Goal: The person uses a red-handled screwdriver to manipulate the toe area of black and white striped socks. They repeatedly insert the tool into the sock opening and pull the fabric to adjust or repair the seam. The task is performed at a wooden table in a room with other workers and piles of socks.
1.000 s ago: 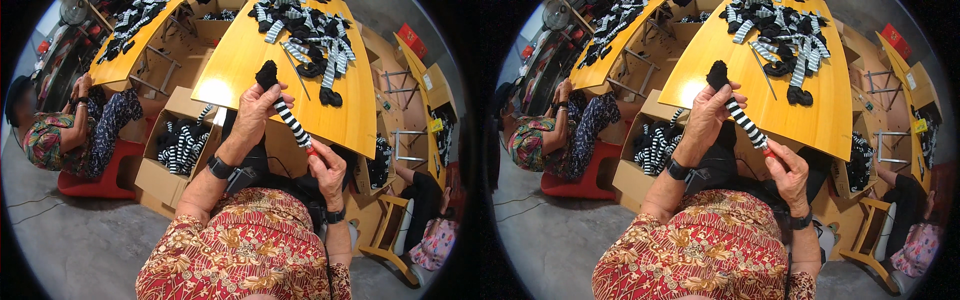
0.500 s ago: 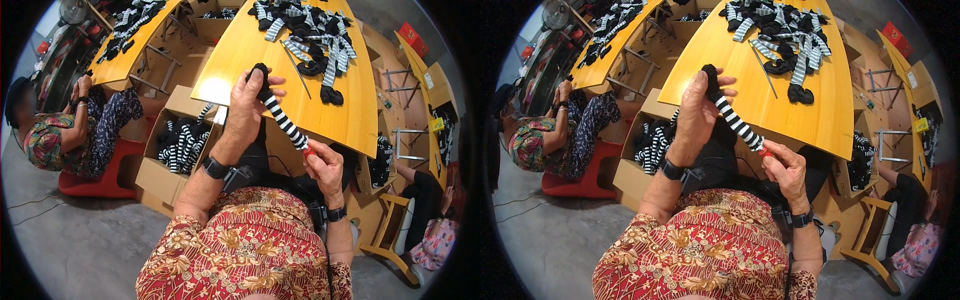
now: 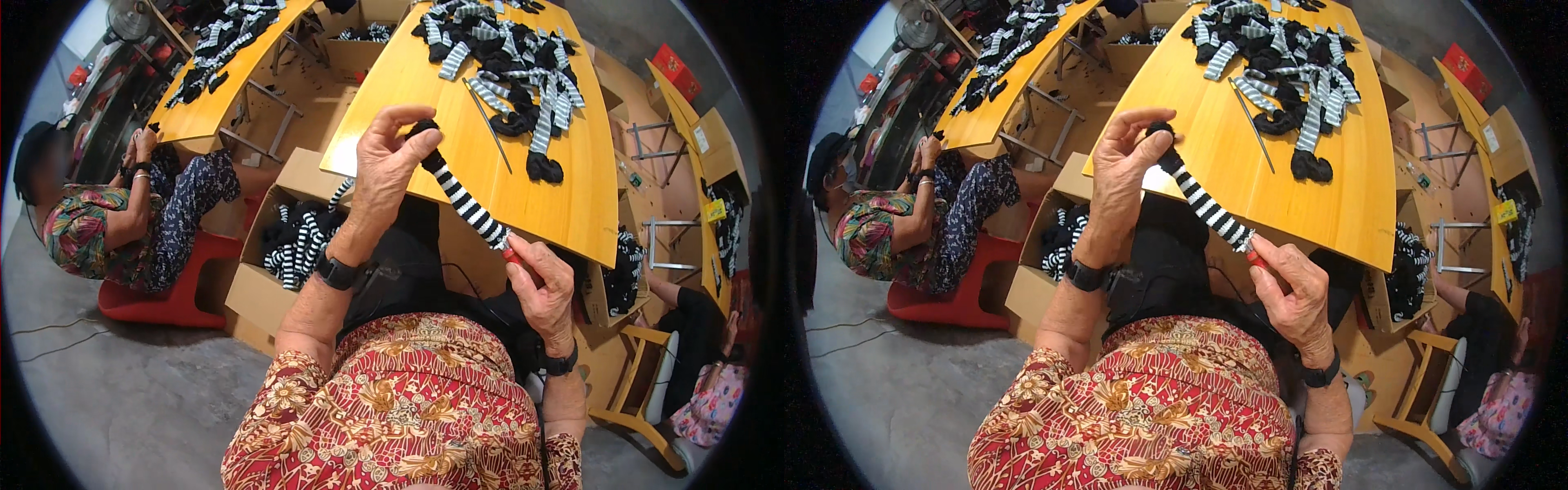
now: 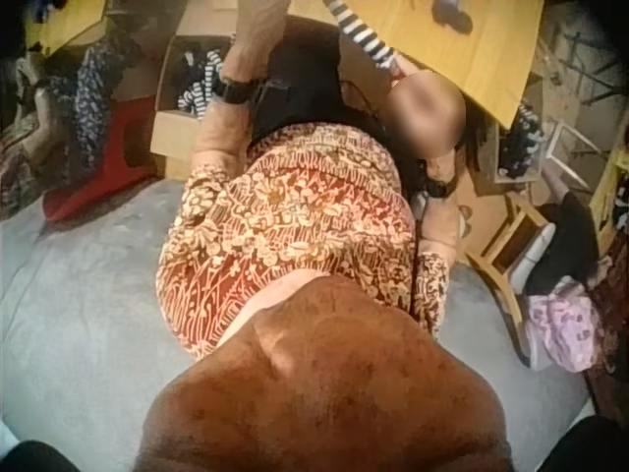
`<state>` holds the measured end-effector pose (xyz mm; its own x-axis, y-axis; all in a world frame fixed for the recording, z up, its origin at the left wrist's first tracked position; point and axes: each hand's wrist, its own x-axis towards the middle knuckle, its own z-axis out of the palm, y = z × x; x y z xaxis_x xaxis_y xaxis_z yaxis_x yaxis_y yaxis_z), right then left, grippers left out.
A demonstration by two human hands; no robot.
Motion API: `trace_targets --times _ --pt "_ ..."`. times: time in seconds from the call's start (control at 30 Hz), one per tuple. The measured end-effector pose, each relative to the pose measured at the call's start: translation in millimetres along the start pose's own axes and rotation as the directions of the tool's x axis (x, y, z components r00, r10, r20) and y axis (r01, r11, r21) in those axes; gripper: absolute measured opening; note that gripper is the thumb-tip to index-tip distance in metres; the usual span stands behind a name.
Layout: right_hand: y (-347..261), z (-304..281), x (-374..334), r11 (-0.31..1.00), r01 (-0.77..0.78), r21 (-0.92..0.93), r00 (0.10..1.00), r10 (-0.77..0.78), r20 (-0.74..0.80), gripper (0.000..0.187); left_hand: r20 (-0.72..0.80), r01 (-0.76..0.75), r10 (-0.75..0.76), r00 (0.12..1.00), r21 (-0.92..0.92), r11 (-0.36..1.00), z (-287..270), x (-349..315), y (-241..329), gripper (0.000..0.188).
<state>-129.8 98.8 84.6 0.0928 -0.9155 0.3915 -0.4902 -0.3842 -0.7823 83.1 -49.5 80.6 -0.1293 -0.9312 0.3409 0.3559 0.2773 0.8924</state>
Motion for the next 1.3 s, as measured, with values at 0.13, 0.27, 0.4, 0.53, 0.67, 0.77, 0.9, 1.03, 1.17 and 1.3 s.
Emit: trace_targets --times 0.13,0.27,0.4,0.53,0.67,0.77,0.9,1.03,1.17,1.3 --pt "8.0 15.4 -3.3 0.987 -0.048 0.155 0.992 0.065 -0.108 0.036 0.151 0.367 -0.336 0.930 -0.470 0.803 4.1 -8.7 -1.7 0.030" --pt "10.2 22.7 -4.8 0.836 -0.278 0.474 0.949 0.314 0.003 0.031 0.132 0.357 -0.339 0.931 -0.512 0.781 5.8 -7.1 -1.9 0.023" --pt "14.8 28.7 -0.3 0.796 -0.279 0.537 0.949 0.312 0.029 0.031 0.146 0.387 -0.361 0.921 -0.454 0.803 4.1 -6.6 0.1 0.021" --pt "15.2 32.8 4.4 0.802 -0.256 0.540 0.954 0.300 0.008 0.031 0.101 0.374 -0.372 0.923 -0.469 0.800 5.8 -1.0 7.3 0.020" --pt "4.6 28.1 14.7 0.841 -0.255 0.477 0.962 0.268 0.041 0.031 -0.056 0.236 -0.313 0.948 -0.538 0.810 -2.3 11.2 10.5 0.022" --pt "5.2 15.5 12.6 0.903 -0.281 0.325 0.960 0.260 0.106 0.030 -0.132 0.089 -0.165 0.977 -0.453 0.887 -24.0 23.9 5.2 0.017" --pt "28.2 2.4 -1.8 0.912 -0.360 0.194 0.933 0.354 0.066 0.029 -0.274 -0.056 0.010 0.962 -0.161 0.985 -40.6 23.7 6.5 0.017" --pt "42.2 6.4 -6.8 0.927 -0.346 0.141 0.930 0.359 -0.076 0.029 -0.261 0.022 -0.078 0.962 -0.213 0.977 -41.9 16.4 3.3 0.021" --pt "52.1 25.1 13.0 0.981 -0.050 -0.186 0.977 0.009 -0.215 0.029 -0.224 0.043 -0.130 0.966 -0.354 0.934 -37.3 12.1 6.2 0.018" --pt "65.0 37.7 37.4 0.851 -0.010 -0.525 0.981 -0.093 -0.169 0.030 -0.258 -0.009 -0.059 0.964 -0.256 0.967 -30.3 6.8 15.1 0.017"
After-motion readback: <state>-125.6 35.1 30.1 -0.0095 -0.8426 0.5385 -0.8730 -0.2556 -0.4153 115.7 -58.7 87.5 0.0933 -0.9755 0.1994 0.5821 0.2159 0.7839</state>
